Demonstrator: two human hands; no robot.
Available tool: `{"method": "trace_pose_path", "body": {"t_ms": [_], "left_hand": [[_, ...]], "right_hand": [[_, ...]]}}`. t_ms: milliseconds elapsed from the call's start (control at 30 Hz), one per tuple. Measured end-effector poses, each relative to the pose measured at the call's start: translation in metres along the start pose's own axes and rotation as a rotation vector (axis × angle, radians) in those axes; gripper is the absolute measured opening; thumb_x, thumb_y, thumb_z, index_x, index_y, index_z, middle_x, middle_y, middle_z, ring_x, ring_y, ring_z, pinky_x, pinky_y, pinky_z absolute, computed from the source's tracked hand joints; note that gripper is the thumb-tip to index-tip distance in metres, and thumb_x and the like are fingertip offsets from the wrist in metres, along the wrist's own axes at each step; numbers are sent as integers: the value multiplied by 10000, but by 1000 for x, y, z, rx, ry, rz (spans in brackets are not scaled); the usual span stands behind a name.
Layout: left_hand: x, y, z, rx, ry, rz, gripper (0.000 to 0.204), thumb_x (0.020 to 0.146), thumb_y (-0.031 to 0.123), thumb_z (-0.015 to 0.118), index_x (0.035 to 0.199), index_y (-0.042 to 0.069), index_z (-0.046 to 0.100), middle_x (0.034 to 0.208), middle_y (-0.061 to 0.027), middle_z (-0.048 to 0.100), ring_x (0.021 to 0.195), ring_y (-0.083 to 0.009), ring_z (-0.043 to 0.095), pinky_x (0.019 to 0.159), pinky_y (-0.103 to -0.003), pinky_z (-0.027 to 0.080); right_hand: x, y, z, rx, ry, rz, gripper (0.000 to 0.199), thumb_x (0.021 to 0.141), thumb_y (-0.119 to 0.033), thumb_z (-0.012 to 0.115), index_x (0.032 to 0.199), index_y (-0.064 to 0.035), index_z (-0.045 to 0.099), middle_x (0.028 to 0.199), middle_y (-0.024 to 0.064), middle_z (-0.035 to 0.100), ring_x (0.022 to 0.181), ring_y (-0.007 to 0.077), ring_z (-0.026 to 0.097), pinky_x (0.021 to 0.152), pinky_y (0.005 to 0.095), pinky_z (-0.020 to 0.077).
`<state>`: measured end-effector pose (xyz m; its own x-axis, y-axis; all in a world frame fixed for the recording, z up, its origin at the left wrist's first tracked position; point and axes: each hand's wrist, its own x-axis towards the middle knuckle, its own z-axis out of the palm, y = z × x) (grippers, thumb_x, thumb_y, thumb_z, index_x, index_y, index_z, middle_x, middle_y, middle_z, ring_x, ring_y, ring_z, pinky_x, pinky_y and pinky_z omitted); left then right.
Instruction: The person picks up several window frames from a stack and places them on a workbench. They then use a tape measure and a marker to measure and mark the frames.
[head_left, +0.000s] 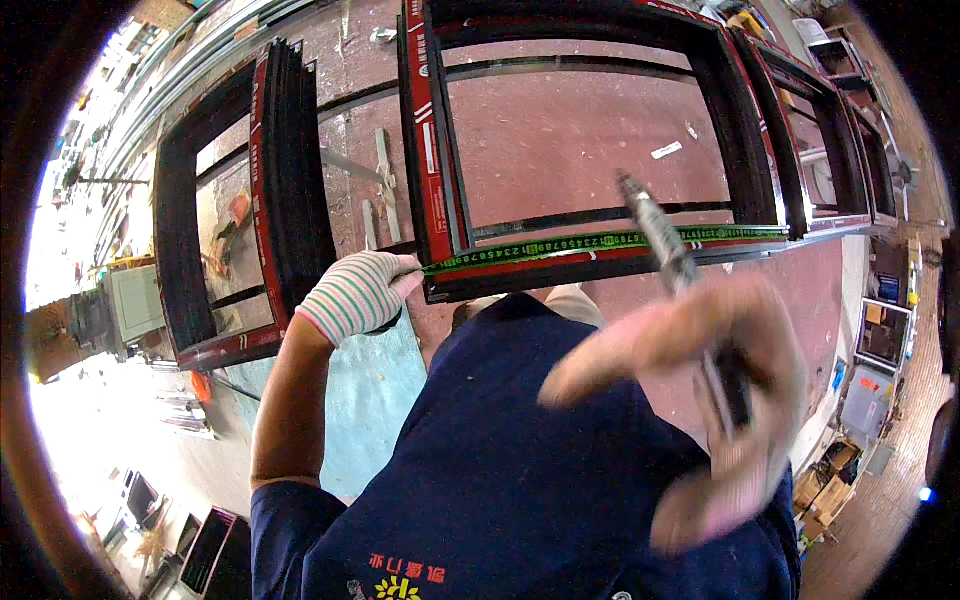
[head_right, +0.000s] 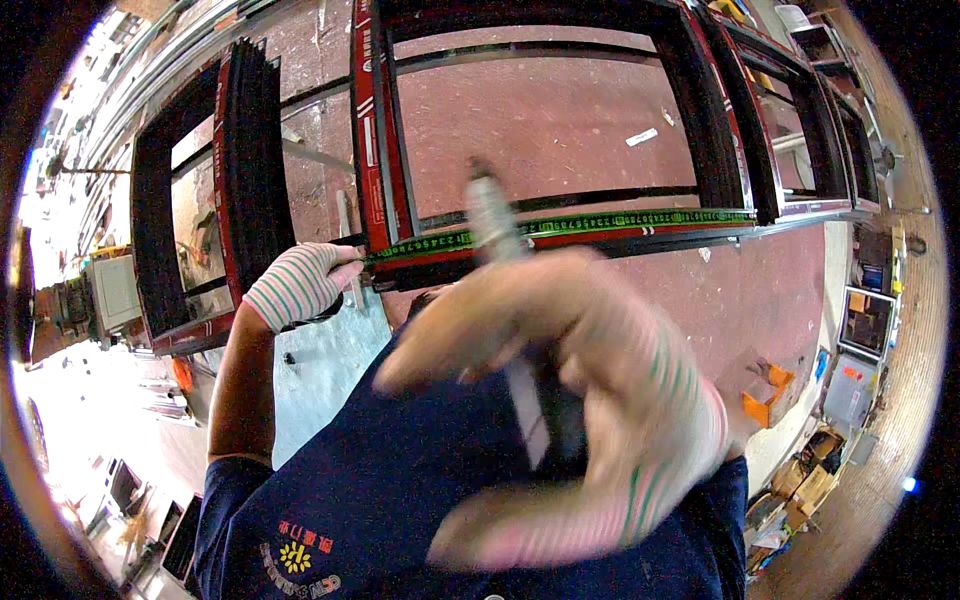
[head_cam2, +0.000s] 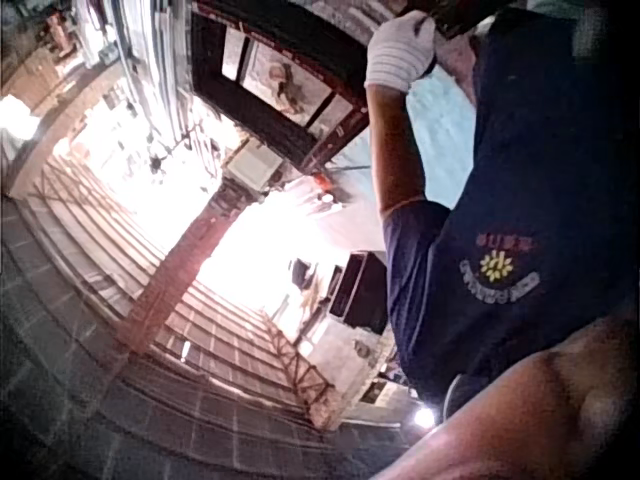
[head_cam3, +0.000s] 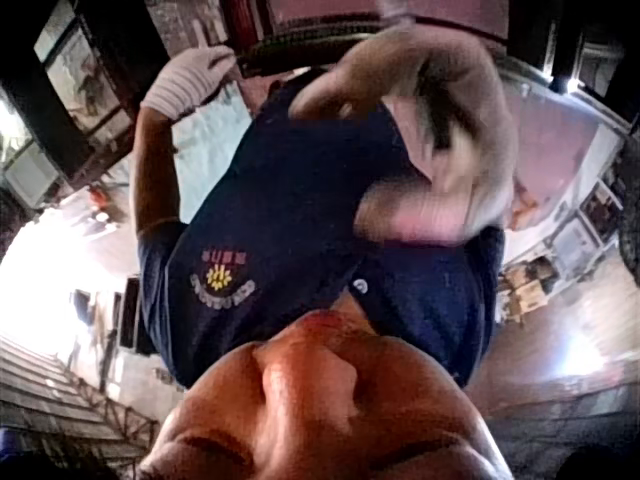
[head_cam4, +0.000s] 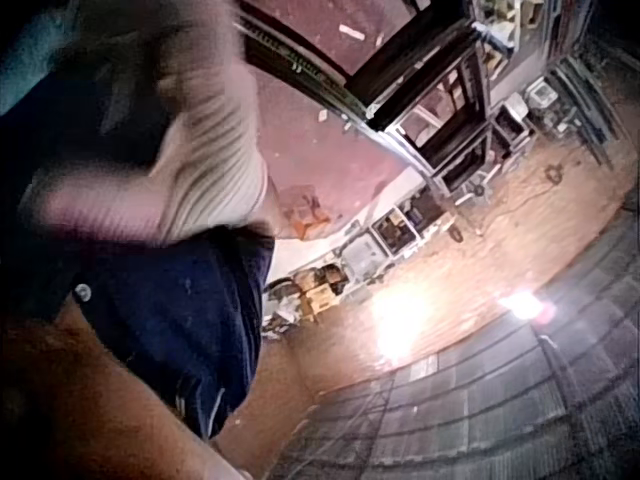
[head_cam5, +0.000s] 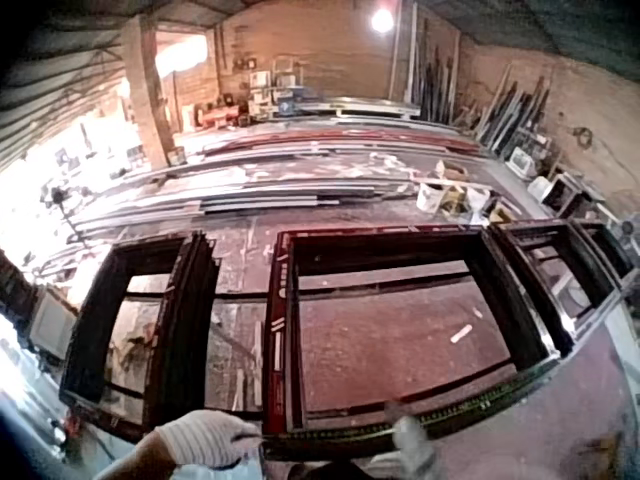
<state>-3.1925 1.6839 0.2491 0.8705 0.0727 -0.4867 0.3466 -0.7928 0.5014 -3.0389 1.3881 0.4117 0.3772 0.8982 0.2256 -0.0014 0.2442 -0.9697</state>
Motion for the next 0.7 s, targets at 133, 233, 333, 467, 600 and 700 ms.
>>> {"method": "trace_pose_path", "body": {"t_ms": [133, 233, 333, 467, 600, 700], "left_hand": [[11, 5, -7, 16, -81, -48, 332, 989, 318, 579, 1148, 65, 724, 970, -211, 730, 941, -390, 701, 863, -433, 547], [0, 6, -5, 8, -50, -54, 317, 990, 292, 581, 1137, 48, 719, 945, -212, 726, 912, -384, 702, 846, -421, 547], [6, 10, -9, 20, -62, -34, 304, 989, 248, 584, 1141, 19, 713, 944, -230, 718, 886, -384, 702, 823, -405, 548], [2, 10, -11, 3, -58, -41, 310, 988, 257, 585, 1115, 6, 715, 938, -225, 719, 877, -387, 701, 821, -414, 546], [4, 5, -6, -21, -39, -38, 284, 983, 266, 598, 1093, 34, 720, 915, -208, 715, 870, -378, 697, 802, -411, 543], [-8, 8, -7, -73, -64, -107, 271, 980, 267, 602, 1093, 53, 723, 902, -201, 713, 865, -376, 695, 797, -412, 542]], "right_hand": [[10, 6, 33, 361, 7, -295, 701, 766, -281, 911, 1205, 122, 542, 1072, 323, 684, 946, 344, 729, 828, 426, 585], [-3, 5, 23, 425, -108, -178, 633, 786, -277, 891, 1165, 129, 588, 1061, 359, 681, 963, 397, 730, 862, 498, 589], [1, 1, 23, 325, -89, -80, 591, 841, -284, 840, 1186, 125, 589, 1062, 352, 689, 983, 403, 729, 888, 523, 592], [11, -10, 26, 178, -7, -47, 576, 916, -304, 766, 1253, 114, 561, 1061, 309, 701, 989, 364, 727, 891, 492, 591], [1, 21, -27, 26, 100, -191, 634, 982, -434, 652, 1383, 32, 494, 1004, 257, 707, 933, 312, 718, 813, 407, 573], [-18, 54, -62, -47, 472, -77, 644, 1046, -518, 496, 1477, -44, 431, 977, 211, 710, 889, 269, 704, 779, 361, 528]]}}
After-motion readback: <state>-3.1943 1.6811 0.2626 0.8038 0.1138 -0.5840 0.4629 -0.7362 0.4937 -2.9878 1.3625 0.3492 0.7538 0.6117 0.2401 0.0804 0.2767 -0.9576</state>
